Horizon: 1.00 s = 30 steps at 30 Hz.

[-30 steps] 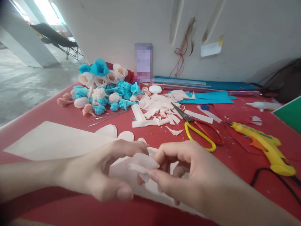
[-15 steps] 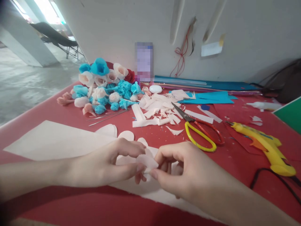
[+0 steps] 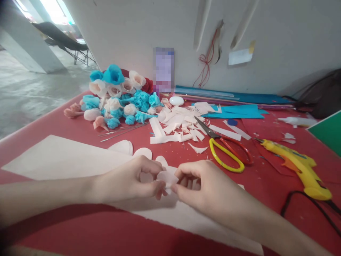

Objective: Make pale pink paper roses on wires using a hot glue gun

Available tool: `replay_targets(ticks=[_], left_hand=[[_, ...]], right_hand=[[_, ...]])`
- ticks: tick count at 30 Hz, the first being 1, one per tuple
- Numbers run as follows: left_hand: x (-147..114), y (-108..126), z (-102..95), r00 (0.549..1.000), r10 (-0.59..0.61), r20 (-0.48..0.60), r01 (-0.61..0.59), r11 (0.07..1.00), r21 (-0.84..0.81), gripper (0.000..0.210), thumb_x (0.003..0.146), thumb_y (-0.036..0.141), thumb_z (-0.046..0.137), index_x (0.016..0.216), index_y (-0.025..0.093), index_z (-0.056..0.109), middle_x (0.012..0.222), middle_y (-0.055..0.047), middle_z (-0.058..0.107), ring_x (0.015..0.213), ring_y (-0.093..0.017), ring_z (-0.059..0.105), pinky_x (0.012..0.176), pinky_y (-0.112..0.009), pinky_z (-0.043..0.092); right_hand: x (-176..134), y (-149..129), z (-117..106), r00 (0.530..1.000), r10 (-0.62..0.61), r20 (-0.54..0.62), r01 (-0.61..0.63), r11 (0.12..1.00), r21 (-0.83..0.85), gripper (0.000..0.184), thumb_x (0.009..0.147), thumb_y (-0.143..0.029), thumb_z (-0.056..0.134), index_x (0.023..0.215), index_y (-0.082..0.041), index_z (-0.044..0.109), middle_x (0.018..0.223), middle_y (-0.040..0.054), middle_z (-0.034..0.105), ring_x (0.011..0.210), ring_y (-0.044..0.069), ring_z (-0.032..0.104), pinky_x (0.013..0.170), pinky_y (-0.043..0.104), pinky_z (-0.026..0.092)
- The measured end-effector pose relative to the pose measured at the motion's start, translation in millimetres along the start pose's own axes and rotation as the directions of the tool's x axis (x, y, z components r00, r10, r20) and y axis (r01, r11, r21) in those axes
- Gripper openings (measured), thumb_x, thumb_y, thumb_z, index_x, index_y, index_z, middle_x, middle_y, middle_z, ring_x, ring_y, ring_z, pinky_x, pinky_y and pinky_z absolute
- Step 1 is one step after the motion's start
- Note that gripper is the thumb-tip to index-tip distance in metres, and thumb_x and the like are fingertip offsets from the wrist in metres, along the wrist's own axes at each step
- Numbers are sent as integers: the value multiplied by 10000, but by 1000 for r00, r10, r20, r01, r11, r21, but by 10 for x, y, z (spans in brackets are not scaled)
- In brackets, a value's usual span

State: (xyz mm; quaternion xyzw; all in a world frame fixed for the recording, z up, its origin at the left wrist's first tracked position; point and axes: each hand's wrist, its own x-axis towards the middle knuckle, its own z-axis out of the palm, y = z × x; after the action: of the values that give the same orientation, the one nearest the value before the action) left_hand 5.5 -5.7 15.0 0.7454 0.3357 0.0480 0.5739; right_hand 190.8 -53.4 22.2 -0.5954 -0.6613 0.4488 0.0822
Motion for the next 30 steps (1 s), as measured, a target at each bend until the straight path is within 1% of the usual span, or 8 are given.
replay_targets(ticks=[7, 11, 14, 17, 20, 23, 26, 30], left_hand=[[25, -48, 5, 1000, 7, -14, -6, 1000, 30, 210, 747, 191, 458, 695, 101, 640, 740, -30, 645, 718, -133, 610, 639, -171, 456], [20, -54, 18, 1000, 9, -9, -9, 999, 34, 204, 745, 189, 457, 669, 103, 626, 730, -36, 642, 722, -137, 604, 624, -172, 446], [19, -67, 28, 1000, 9, -12, -9, 999, 39, 205, 749, 197, 459, 647, 109, 612, 712, -34, 637, 712, -133, 596, 607, -168, 436], [24, -75, 22, 1000, 20, -23, -19, 999, 47, 197, 747, 194, 462, 639, 117, 609, 700, -22, 627, 673, -115, 578, 584, -161, 421], [32, -72, 14, 999, 28, -34, -26, 999, 48, 197, 745, 172, 459, 621, 120, 603, 686, -12, 615, 652, -98, 565, 580, -151, 413], [38, -72, 19, 999, 37, -30, -36, 999, 32, 194, 748, 166, 463, 615, 118, 596, 690, -11, 620, 681, -99, 584, 601, -140, 424], [39, -83, 27, 999, 37, -26, -37, 999, 15, 193, 751, 166, 461, 621, 110, 592, 718, -24, 631, 722, -115, 604, 624, -147, 440], [40, -96, 20, 999, 35, -36, -34, 999, 15, 194, 752, 173, 458, 650, 108, 610, 713, -17, 618, 680, -106, 583, 604, -154, 430]], right_hand=[[6, -4, -14, 1000, -16, 17, 15, 999, 51, 182, 791, -343, 499, 772, -211, 623, 674, -22, 584, 608, 105, 482, 537, 192, 361], [24, -11, 25, 999, 7, 39, -11, 996, 92, 231, 802, -372, 489, 729, -186, 606, 643, -10, 565, 600, 108, 478, 534, 200, 357], [36, -19, 47, 999, 17, 46, -22, 993, 117, 254, 781, -390, 511, 680, -166, 573, 588, -8, 536, 564, 106, 470, 517, 206, 345], [31, -26, 39, 999, 28, 46, -34, 990, 137, 260, 763, -404, 527, 679, -161, 563, 580, -8, 527, 557, 105, 460, 512, 207, 337], [17, -30, 24, 999, 41, 33, -46, 987, 155, 241, 755, -379, 525, 663, -157, 544, 567, -15, 495, 548, 97, 435, 497, 198, 322], [15, -34, 25, 999, 28, 18, -31, 988, 154, 221, 741, -358, 530, 648, -157, 546, 558, -22, 468, 536, 89, 409, 486, 193, 311], [26, -39, 35, 1000, 7, -14, -5, 990, 141, 201, 752, -340, 523, 673, -164, 579, 570, -25, 470, 540, 86, 408, 489, 192, 310], [38, -35, 41, 999, -11, -43, 17, 993, 120, 203, 782, -316, 501, 689, -159, 591, 594, -18, 505, 566, 91, 441, 516, 197, 327]])
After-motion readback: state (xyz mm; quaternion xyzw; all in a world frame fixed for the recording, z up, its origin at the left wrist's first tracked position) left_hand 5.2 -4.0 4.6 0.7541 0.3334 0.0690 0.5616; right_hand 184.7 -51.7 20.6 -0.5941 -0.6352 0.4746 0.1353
